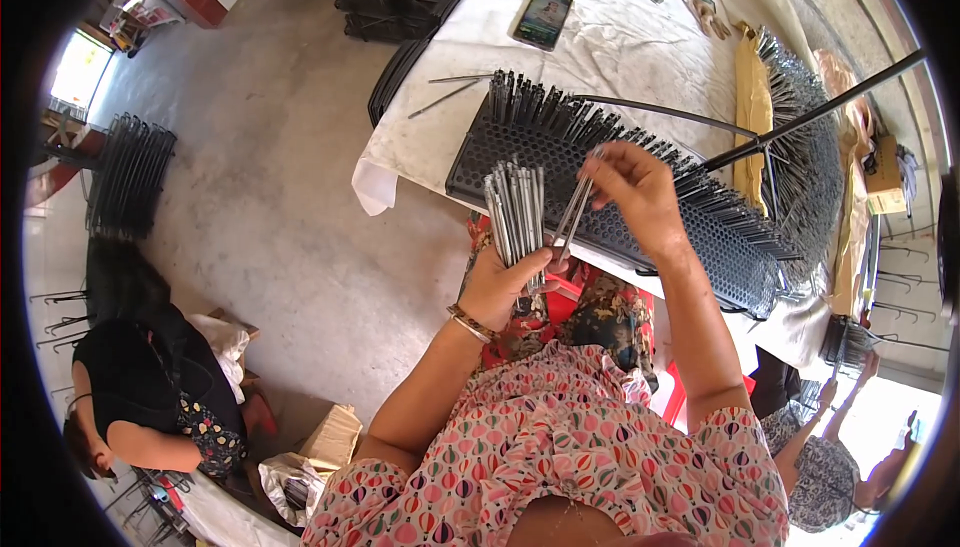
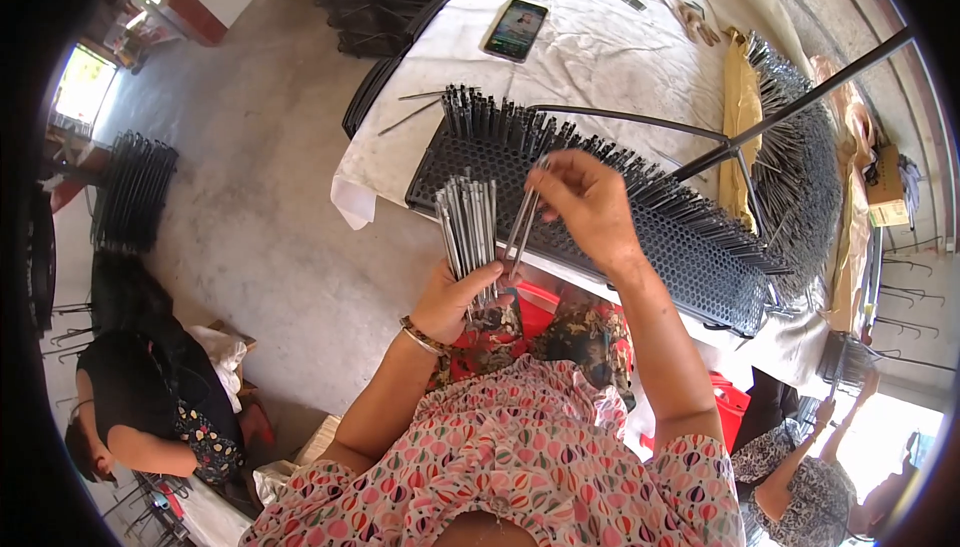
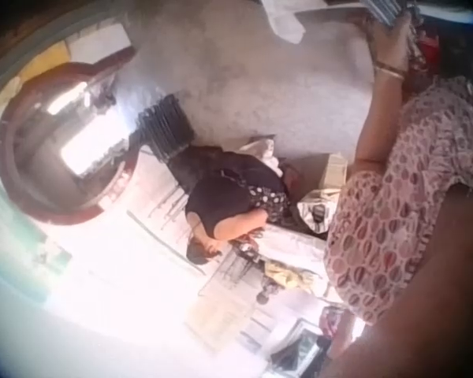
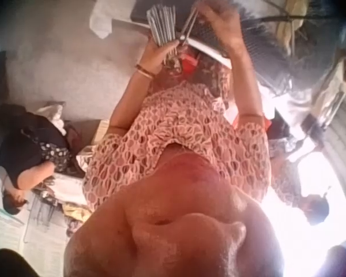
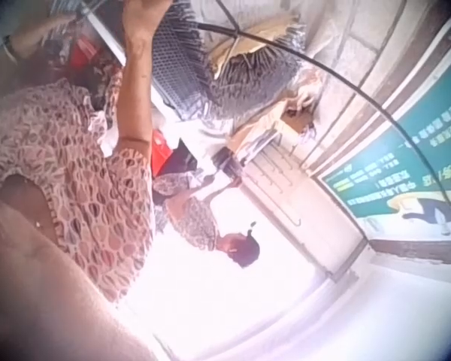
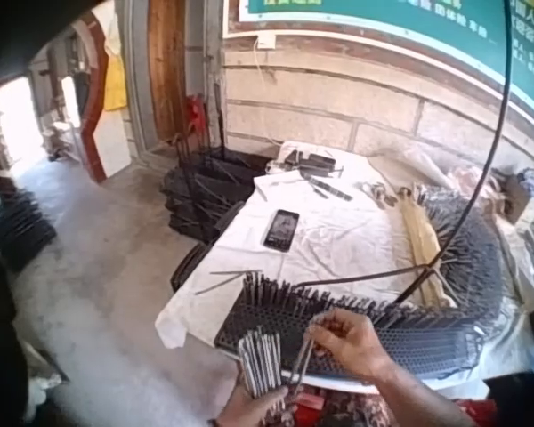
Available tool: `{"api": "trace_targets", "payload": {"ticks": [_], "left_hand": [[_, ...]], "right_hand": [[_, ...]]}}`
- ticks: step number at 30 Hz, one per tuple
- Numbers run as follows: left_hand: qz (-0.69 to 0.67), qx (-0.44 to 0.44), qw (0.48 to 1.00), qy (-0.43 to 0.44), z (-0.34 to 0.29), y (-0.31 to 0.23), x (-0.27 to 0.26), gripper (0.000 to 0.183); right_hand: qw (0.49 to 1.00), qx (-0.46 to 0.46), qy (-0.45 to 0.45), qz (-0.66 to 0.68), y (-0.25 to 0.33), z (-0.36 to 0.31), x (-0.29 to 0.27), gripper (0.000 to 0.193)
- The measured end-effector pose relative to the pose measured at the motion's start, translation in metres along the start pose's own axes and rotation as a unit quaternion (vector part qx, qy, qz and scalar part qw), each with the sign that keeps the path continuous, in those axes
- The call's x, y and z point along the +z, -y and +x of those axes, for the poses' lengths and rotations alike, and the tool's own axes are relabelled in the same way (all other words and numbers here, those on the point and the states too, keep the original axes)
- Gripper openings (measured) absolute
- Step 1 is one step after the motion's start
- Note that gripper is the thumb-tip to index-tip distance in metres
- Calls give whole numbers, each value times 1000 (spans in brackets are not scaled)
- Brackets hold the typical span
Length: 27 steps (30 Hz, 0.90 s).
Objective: The person assembles industrial brushes by hand, inserting metal rods into a perforated base.
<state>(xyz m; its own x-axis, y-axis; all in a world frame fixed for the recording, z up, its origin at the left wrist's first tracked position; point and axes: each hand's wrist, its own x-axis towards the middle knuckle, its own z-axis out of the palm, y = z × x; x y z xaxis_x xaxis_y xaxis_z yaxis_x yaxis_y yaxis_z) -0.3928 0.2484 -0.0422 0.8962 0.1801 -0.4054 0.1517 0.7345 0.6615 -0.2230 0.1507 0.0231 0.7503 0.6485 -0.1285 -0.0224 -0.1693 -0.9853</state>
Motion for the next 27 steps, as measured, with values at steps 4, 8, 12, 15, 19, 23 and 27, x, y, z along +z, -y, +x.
{"api": "trace_targets", "payload": {"ticks": [4,8,12,15,19,23,27], "left_hand": [[-8,-8,999,-49,-1,-5,-1,29],[5,1,1000,-1,3,-2,0,25],[39,11,999,-9,5,1,-5,23],[4,-23,1000,-4,0,-6,-5,23],[15,-17,1000,-13,-1,-6,-5,23],[-13,-10,1000,18,-2,-9,-3,23],[-3,11,1000,9,1,-2,-5,22]], "right_hand": [[979,-178,-98,-34,23,25,12,23],[947,-286,-129,-66,14,60,28,25],[935,-304,-130,-129,5,73,39,24],[933,-294,-131,-158,6,72,44,24],[930,-300,-127,-171,7,72,43,25],[930,-301,-130,-166,4,72,42,25],[922,-307,-145,-188,3,73,42,24]]}}
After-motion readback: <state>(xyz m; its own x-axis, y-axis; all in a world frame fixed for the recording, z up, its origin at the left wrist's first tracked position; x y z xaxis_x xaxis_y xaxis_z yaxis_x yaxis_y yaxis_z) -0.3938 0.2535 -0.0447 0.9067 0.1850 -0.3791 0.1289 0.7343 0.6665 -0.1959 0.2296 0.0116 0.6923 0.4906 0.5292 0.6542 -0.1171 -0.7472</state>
